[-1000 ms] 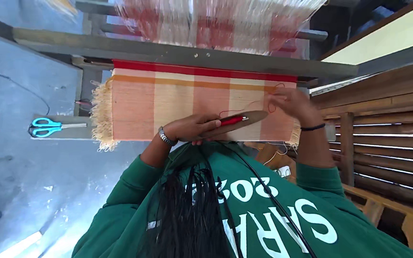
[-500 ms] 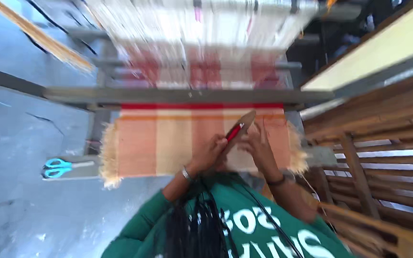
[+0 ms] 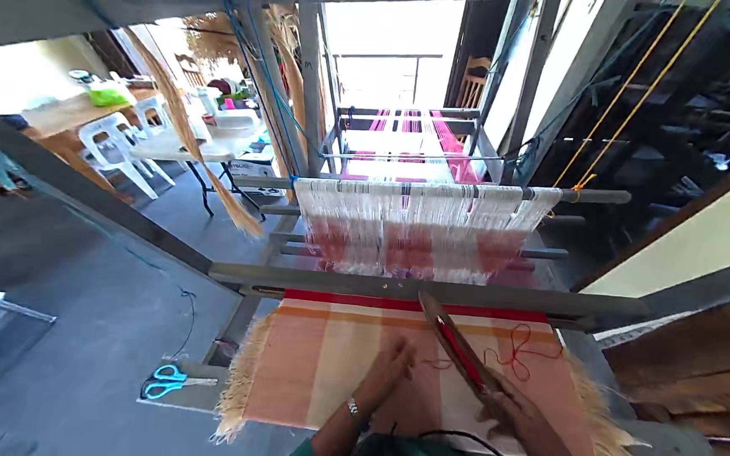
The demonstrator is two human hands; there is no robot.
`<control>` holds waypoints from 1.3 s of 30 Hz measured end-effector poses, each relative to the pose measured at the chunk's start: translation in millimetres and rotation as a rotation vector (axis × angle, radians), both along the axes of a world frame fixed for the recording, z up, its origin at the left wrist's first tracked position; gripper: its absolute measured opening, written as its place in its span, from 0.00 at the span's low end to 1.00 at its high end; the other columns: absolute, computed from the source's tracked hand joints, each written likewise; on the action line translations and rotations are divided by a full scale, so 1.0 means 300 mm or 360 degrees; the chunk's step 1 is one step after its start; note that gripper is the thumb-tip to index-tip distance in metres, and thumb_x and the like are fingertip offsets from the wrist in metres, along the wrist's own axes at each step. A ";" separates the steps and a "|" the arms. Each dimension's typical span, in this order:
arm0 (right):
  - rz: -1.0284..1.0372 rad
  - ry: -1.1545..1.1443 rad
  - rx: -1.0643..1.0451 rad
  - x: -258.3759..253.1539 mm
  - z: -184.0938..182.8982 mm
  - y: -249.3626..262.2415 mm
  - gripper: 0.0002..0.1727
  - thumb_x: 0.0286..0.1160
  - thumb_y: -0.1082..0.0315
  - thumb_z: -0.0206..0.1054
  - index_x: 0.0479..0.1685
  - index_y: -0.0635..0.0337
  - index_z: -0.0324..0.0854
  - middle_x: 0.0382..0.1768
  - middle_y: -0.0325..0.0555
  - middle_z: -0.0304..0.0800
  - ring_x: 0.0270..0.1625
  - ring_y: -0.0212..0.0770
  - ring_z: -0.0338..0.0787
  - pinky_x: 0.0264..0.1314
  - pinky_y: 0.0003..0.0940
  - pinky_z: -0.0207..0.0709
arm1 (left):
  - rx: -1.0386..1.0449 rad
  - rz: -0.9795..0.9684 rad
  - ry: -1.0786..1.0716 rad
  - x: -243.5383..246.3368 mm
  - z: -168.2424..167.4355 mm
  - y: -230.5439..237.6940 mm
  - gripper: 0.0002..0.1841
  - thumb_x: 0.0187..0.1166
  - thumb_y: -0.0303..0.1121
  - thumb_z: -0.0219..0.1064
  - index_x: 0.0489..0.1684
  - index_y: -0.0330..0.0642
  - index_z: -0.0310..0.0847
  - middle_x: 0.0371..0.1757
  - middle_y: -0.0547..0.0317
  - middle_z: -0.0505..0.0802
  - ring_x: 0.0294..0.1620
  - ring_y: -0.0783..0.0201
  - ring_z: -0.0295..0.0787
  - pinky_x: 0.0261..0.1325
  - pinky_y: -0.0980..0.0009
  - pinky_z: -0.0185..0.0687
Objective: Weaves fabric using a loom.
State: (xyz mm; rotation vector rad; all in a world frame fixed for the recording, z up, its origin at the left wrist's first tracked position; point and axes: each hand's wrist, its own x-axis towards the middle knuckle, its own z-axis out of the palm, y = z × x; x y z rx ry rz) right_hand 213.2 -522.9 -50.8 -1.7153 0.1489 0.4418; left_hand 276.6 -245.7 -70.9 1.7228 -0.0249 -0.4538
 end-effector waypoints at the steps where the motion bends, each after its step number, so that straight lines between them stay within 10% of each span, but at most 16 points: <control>1: -0.0016 -0.0006 -0.0070 0.000 0.003 -0.060 0.29 0.90 0.65 0.47 0.89 0.62 0.60 0.61 0.61 0.87 0.44 0.51 0.95 0.43 0.50 0.91 | 0.0002 0.0250 -0.0027 0.025 -0.001 0.049 0.25 0.94 0.47 0.50 0.68 0.31 0.72 0.43 0.47 0.90 0.36 0.59 0.89 0.41 0.59 0.87; 5: -0.0094 -0.0100 -0.0253 0.003 -0.061 -0.283 0.28 0.89 0.63 0.50 0.87 0.62 0.65 0.51 0.56 0.90 0.37 0.43 0.91 0.40 0.43 0.87 | -0.0257 0.1211 -0.0077 0.183 0.018 0.267 0.28 0.93 0.46 0.54 0.76 0.28 0.57 0.51 0.40 0.84 0.39 0.54 0.89 0.40 0.57 0.88; 10: -0.0395 -0.0177 -0.0274 0.020 -0.093 -0.409 0.25 0.88 0.64 0.58 0.80 0.65 0.74 0.57 0.58 0.90 0.42 0.43 0.93 0.47 0.42 0.89 | -0.0679 0.1592 0.0036 0.343 0.047 0.349 0.28 0.93 0.40 0.56 0.80 0.36 0.45 0.41 0.44 0.84 0.26 0.59 0.87 0.29 0.64 0.88; 18: -0.1534 -0.0186 -0.0058 0.090 -0.135 -0.415 0.29 0.87 0.55 0.64 0.76 0.68 0.68 0.49 0.52 0.89 0.41 0.38 0.92 0.46 0.36 0.89 | -0.0461 0.1458 -0.0274 0.519 -0.005 0.363 0.29 0.90 0.33 0.59 0.85 0.38 0.50 0.55 0.46 0.85 0.41 0.61 0.88 0.44 0.61 0.89; 24: -0.1779 -0.0381 0.0103 0.220 -0.109 -0.501 0.27 0.90 0.62 0.60 0.80 0.69 0.61 0.56 0.59 0.84 0.44 0.46 0.94 0.48 0.42 0.93 | -0.0411 0.1462 -0.0344 0.806 0.061 0.358 0.30 0.90 0.38 0.60 0.84 0.38 0.48 0.48 0.49 0.85 0.33 0.63 0.87 0.38 0.64 0.89; 28: -0.1999 -0.0669 0.0116 0.336 -0.075 -0.649 0.32 0.90 0.59 0.60 0.85 0.64 0.54 0.66 0.55 0.79 0.55 0.46 0.92 0.58 0.43 0.91 | -0.0134 0.1464 -0.0420 0.816 0.023 0.361 0.41 0.91 0.49 0.57 0.90 0.37 0.31 0.63 0.42 0.80 0.42 0.63 0.89 0.44 0.64 0.91; 39: -0.2136 -0.0636 0.0363 0.711 -0.188 -0.756 0.27 0.91 0.64 0.56 0.82 0.66 0.55 0.61 0.60 0.81 0.48 0.48 0.93 0.50 0.41 0.93 | 0.0030 0.1320 -0.0197 0.784 0.060 0.410 0.35 0.86 0.55 0.63 0.82 0.47 0.50 0.39 0.60 0.83 0.25 0.70 0.82 0.30 0.71 0.84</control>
